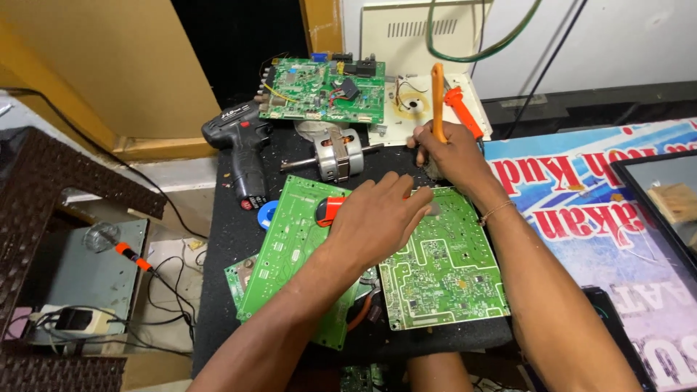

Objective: Cleaning and inspecting electronic circuit boards using a brush and hand tools on a workbench.

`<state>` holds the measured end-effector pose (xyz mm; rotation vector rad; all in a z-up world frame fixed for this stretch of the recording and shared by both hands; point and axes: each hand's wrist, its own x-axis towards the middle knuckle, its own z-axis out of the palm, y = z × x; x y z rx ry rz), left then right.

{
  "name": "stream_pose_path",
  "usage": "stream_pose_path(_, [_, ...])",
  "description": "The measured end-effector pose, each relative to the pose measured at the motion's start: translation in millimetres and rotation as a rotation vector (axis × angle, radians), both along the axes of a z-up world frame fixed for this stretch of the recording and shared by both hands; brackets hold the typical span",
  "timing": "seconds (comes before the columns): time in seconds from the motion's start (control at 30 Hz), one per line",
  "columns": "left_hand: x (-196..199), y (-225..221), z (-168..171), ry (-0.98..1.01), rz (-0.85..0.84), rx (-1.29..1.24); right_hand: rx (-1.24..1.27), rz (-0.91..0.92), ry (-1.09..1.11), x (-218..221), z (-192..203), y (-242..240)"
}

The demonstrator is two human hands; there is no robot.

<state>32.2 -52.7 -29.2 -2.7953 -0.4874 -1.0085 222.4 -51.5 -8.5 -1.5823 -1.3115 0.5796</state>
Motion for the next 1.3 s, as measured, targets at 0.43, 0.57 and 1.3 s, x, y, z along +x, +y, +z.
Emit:
stream_pose_path(0.43, [0, 5, -1, 0.095, 0.007, -0.136, 0.032, -0.007, -0.013, 3, -4, 4])
stream_pose_path(0.57, [2, 6, -2, 0.106, 0.0, -0.171, 0.022, -0.003, -0.018, 2, -1, 2])
stream_pose_path(1.3, [-2, 6, 5, 0.186, -0.015, -0.269, 0.05, -0.007, 0.001, 5, -8, 7])
